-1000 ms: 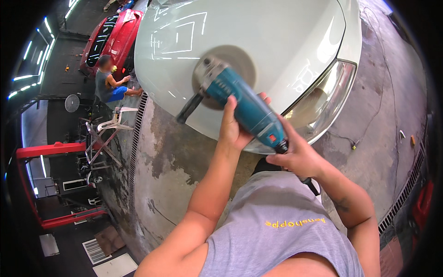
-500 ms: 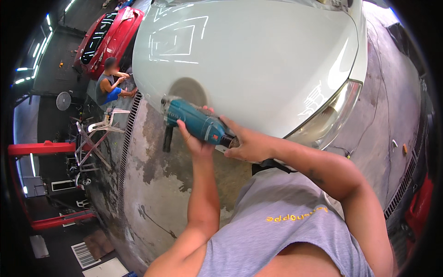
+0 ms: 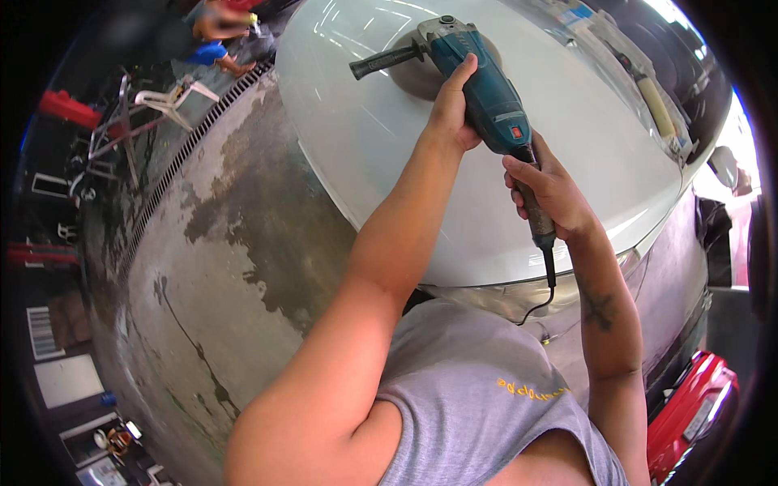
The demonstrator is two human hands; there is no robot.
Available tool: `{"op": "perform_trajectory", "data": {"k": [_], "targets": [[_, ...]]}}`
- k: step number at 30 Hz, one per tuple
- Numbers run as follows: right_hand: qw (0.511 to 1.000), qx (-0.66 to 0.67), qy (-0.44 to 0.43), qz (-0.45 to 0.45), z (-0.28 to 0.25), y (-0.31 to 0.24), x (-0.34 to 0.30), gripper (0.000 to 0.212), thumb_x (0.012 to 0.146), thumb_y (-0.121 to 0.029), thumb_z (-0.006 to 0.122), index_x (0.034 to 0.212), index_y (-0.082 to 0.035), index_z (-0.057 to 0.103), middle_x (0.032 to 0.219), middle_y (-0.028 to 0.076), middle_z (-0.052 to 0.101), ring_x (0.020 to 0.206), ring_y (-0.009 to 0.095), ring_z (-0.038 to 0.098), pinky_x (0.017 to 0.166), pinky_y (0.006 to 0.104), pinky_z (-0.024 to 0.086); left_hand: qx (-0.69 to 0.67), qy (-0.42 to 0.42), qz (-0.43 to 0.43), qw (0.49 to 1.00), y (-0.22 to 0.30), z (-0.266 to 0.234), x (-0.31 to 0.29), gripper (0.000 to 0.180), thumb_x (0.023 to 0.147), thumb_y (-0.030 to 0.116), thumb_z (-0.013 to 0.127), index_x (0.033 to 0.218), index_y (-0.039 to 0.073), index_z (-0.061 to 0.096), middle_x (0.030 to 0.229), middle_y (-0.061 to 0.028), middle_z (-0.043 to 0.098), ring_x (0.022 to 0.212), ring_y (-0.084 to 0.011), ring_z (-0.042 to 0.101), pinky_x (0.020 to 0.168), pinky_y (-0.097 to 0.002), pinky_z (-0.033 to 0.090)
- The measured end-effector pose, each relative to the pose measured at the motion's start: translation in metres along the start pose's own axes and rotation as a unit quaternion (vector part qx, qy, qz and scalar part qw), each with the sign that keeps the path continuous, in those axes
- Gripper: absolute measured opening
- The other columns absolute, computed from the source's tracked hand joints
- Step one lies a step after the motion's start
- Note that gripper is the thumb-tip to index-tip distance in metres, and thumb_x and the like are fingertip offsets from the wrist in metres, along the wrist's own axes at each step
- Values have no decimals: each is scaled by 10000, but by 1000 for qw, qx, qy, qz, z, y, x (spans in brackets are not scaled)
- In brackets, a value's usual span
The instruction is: The person uses a power polisher to smooth the surface of a white car hood. The person moves the polisher in circular and linear motions across the hood's surface, covering different areas systematically.
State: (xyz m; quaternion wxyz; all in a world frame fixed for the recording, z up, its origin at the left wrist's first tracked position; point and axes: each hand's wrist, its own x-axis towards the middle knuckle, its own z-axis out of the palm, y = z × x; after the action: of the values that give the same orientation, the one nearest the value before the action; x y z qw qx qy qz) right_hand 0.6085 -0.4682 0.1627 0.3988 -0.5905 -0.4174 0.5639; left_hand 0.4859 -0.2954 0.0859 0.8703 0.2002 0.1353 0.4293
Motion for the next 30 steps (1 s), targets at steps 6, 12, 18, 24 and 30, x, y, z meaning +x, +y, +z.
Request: {"op": "perform_trajectory", "data": {"k": [6, 12, 18, 24, 30], "targets": [[995, 14, -92, 20, 36, 24, -2, 828, 1000, -201, 706, 1690, -129, 253, 916, 47, 591, 646, 119, 588, 537, 287, 521, 20, 88, 44, 995, 21, -32, -66, 595, 997, 558, 720, 1292, 51, 619, 1129, -160, 733, 1042, -332, 739, 933, -516, 622], [987, -22, -153, 41, 68, 55, -8, 1020, 982, -194, 731, 1751, -158, 63, 915, 79, 605, 663, 139, 598, 583, 314, 533, 17, 93, 44, 995, 26, -72, -132, 779, 1034, 674, 579, 1389, -19, 548, 1227, -216, 688, 1165, -371, 694, 992, -570, 599], [981, -47, -185, 41, 59, 48, -17, 1035, 990, -197, 737, 1753, -136, 40, 841, 70, 592, 656, 133, 593, 576, 317, 520, -1, 134, 67, 989, 10, -75, -148, 866, 1024, 719, 556, 1417, -51, 516, 1297, -221, 654, 1236, -370, 654, 1049, -588, 569], [984, -23, -176, 22, 17, 48, -41, 1056, 969, -167, 729, 1755, -129, 25, 838, 66, 606, 645, 136, 588, 573, 318, 516, -7, 112, 32, 993, -11, -33, -132, 858, 1014, 725, 572, 1423, -27, 518, 1300, -216, 651, 1220, -374, 656, 1049, -591, 566], [982, 88, -164, -35, -76, 27, -61, 1067, 935, -53, 683, 1761, -164, 16, 984, 94, 631, 692, 136, 597, 589, 303, 534, 51, 101, 5, 994, -47, 39, -61, 854, 1002, 723, 603, 1451, 5, 494, 1301, -230, 644, 1243, -383, 643, 1038, -574, 565]]}}
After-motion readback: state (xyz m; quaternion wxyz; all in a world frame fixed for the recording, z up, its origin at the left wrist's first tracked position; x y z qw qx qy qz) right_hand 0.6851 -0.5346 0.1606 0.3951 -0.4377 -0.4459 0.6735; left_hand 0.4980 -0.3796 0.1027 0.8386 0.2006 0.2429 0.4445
